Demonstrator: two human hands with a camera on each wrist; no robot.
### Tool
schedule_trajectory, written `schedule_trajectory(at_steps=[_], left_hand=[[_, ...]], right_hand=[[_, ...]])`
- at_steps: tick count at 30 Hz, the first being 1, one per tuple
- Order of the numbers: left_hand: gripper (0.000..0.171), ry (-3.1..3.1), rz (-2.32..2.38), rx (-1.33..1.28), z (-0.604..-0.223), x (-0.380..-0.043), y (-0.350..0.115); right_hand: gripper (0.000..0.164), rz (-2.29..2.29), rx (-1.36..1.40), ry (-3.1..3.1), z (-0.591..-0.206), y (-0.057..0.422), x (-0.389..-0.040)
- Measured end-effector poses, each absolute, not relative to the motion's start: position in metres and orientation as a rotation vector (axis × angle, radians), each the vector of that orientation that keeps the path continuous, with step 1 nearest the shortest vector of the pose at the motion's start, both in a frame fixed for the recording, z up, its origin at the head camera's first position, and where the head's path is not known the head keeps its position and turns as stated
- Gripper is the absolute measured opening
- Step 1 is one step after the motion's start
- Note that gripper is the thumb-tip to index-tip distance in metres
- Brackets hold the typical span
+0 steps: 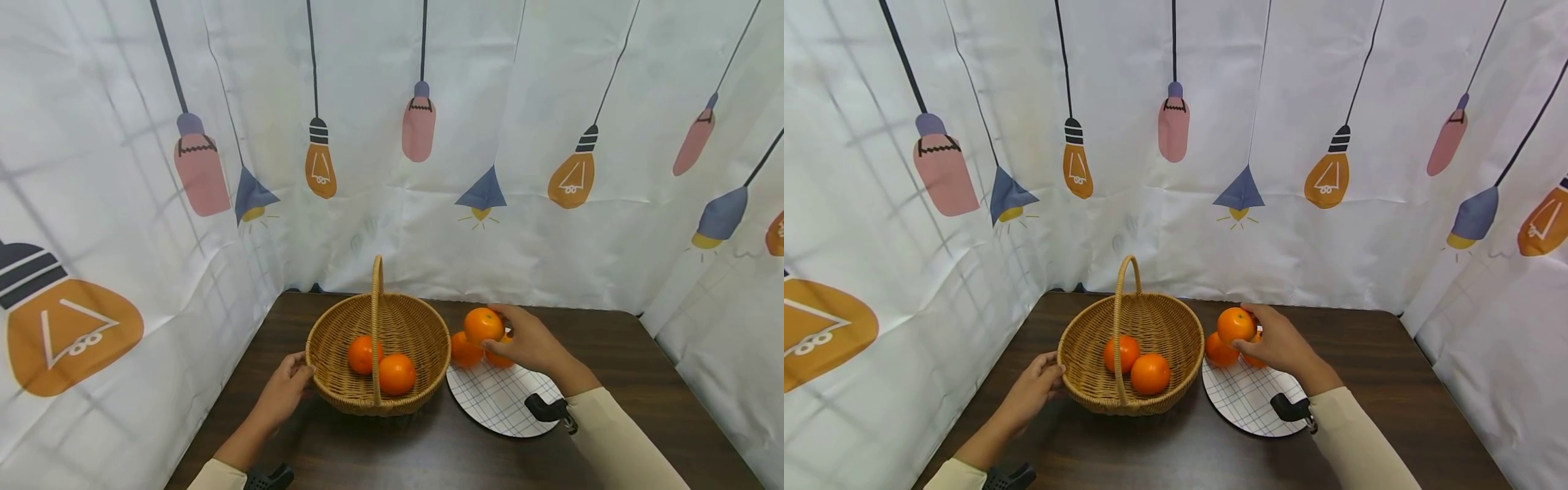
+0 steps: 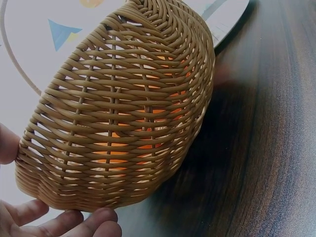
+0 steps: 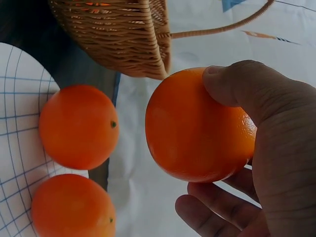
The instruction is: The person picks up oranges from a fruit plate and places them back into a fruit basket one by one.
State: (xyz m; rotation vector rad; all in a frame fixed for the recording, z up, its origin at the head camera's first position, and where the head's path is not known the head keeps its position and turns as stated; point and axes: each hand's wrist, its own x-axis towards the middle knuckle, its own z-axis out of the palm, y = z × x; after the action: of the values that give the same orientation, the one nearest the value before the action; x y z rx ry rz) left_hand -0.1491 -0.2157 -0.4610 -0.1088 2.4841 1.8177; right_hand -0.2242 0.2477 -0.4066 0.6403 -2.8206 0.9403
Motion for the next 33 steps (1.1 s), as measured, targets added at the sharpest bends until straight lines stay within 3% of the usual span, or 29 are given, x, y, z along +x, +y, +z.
schedule_trajectory(at_steps=[33], left_hand=[[0.057, 2.482, 1.836, -0.099, -0.463, -0.150, -0.217]], right_hand=[[0.077, 0.981, 0.763, -2.798, -0.397, 0.210, -0.234]])
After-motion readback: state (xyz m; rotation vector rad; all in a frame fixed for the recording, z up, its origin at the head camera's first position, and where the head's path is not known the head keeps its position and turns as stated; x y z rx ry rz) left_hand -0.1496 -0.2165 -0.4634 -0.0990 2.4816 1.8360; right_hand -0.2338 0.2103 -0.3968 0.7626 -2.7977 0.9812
